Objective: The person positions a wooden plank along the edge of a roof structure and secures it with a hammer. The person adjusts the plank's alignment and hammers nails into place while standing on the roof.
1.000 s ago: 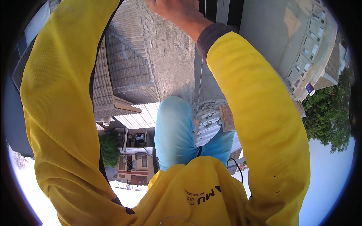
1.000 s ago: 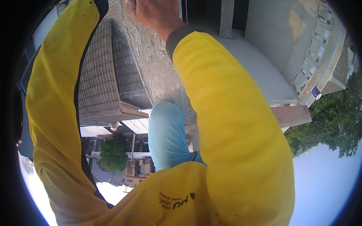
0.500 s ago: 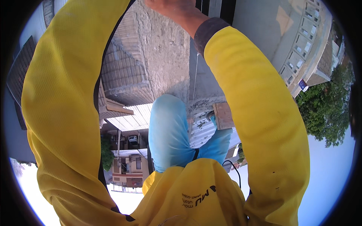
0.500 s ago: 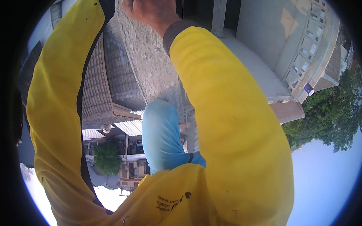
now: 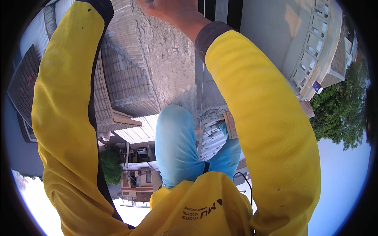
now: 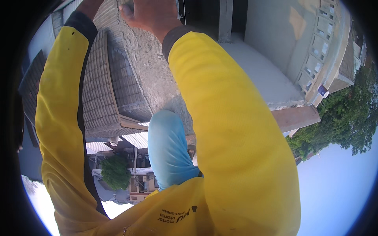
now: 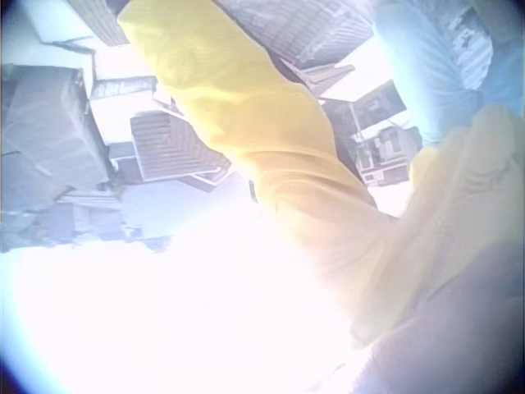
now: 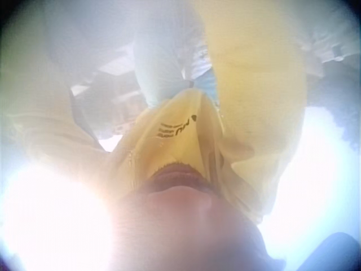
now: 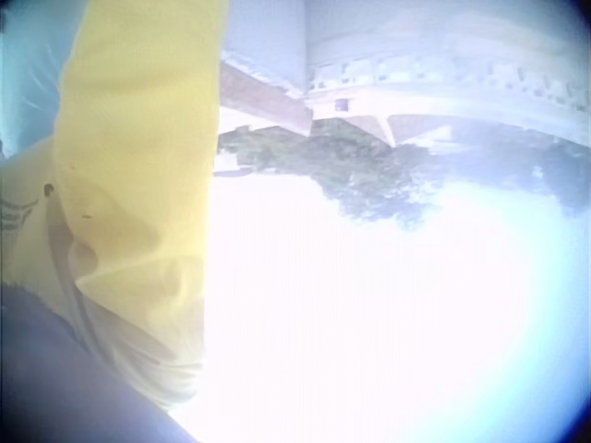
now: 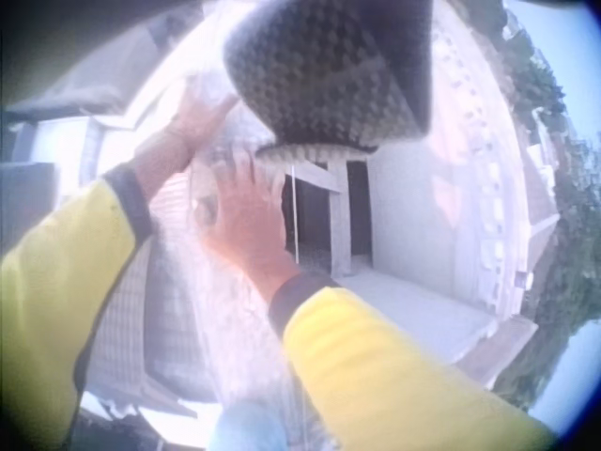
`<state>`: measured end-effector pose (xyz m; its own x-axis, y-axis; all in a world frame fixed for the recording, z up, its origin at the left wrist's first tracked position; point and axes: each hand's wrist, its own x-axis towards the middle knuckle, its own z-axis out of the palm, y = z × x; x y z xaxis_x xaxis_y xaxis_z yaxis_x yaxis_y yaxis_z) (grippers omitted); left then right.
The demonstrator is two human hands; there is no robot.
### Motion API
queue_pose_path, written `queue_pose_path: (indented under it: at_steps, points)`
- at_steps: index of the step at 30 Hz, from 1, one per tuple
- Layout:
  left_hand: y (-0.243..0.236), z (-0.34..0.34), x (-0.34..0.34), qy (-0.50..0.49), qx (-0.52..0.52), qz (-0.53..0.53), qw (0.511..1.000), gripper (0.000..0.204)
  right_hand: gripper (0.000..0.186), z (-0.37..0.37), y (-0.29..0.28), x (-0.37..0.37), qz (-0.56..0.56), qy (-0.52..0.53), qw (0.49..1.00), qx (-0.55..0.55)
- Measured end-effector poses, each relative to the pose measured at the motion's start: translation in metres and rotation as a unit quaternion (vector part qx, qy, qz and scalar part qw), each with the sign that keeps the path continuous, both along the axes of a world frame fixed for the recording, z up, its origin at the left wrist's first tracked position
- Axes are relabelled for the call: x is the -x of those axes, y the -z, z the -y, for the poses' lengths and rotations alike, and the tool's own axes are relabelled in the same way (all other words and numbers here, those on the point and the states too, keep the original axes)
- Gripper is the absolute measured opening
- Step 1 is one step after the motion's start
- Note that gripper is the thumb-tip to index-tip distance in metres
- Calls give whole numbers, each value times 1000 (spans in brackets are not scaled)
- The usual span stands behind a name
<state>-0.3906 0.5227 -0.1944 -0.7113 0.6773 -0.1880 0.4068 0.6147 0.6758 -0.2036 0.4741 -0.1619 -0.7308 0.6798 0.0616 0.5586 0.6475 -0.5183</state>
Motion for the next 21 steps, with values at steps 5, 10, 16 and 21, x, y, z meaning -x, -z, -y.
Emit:
queue_pose_path:
  at_steps: [5,10,16,21]
  points:
    - [-32,132,-93,-116,-21,89,989,54,64,-9,18,-11,-28,20,997,-70]
    - [-21,179,-192,-184,102,-41,977,48,56,-4,3,-9,-63,7,995,-74]
    - [-40,167,-194,-179,124,-33,975,50,54,-6,8,-14,-55,10,993,-108]
    - [-37,174,-189,-202,166,-19,965,60,46,24,-49,-43,-114,35,978,-170]
